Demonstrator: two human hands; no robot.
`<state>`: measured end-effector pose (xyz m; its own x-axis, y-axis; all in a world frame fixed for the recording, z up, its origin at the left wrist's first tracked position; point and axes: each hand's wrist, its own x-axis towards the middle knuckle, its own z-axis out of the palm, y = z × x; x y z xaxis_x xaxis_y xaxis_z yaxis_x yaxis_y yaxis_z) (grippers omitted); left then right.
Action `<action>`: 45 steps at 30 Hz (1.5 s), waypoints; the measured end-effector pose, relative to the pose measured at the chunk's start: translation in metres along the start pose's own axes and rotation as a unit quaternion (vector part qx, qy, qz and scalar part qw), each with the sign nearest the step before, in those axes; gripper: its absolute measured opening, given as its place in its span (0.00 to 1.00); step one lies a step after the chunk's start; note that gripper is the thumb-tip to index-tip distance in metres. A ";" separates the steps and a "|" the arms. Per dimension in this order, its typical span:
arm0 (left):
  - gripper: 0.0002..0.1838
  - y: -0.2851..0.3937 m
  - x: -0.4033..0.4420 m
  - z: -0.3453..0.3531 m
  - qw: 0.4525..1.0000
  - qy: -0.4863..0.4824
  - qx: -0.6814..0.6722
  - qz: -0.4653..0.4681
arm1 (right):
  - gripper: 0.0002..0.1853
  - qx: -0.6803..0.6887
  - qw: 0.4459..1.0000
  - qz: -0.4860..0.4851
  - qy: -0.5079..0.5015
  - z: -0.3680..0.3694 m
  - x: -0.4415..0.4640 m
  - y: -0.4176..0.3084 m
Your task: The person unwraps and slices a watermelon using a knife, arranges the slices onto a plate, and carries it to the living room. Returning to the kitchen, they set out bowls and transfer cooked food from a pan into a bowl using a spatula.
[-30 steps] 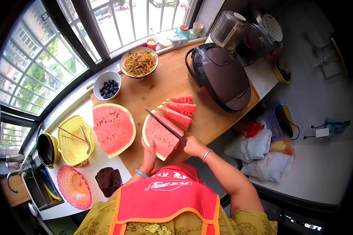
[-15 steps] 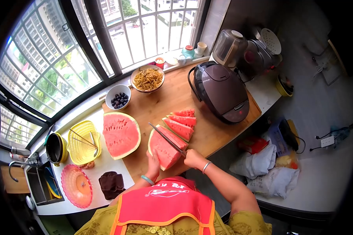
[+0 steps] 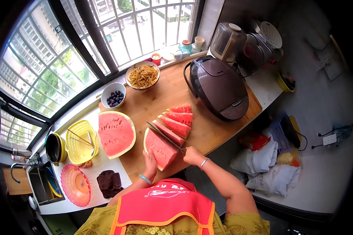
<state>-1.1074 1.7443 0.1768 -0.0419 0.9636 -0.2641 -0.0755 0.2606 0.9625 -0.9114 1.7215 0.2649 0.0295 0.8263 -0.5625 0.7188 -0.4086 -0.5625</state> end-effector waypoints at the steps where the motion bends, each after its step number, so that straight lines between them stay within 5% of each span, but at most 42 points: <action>1: 0.27 -0.002 0.003 -0.001 1.000 -0.018 -0.011 -0.001 | 0.10 0.001 1.000 -0.005 -0.001 -0.003 0.008 0.004; 4: 0.29 0.001 -0.010 -0.007 0.999 -0.039 -0.006 -0.013 | 0.10 0.048 0.994 0.073 -0.065 -0.022 0.001 -0.013; 10: 0.27 -0.008 -0.007 0.000 1.000 -0.017 -0.016 -0.015 | 0.09 -0.012 0.995 -0.079 0.064 -0.034 -0.036 -0.024; 22: 0.27 -0.001 -0.006 -0.004 0.997 -0.039 0.055 0.024 | 0.12 0.018 0.994 -0.041 0.099 -0.018 -0.093 -0.048; 34: 0.28 -0.011 0.004 -0.011 0.992 -0.045 0.114 -0.019 | 0.02 0.000 0.999 0.028 -0.036 -0.009 -0.032 -0.035; 39: 0.27 -0.024 -0.005 -0.003 0.992 -0.016 0.117 0.040 | 0.06 0.029 0.990 0.110 -0.083 0.002 -0.005 -0.021; 45: 0.24 -0.011 0.007 -0.011 0.981 -0.095 0.156 0.062 | 0.10 0.039 0.993 0.086 -0.072 -0.002 -0.011 -0.023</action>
<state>-1.1176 1.7474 0.1634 0.1566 0.9754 -0.1553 0.2285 0.1172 0.9665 -0.9270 1.7226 0.2848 0.0434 0.6791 -0.7328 0.6561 -0.5725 -0.4917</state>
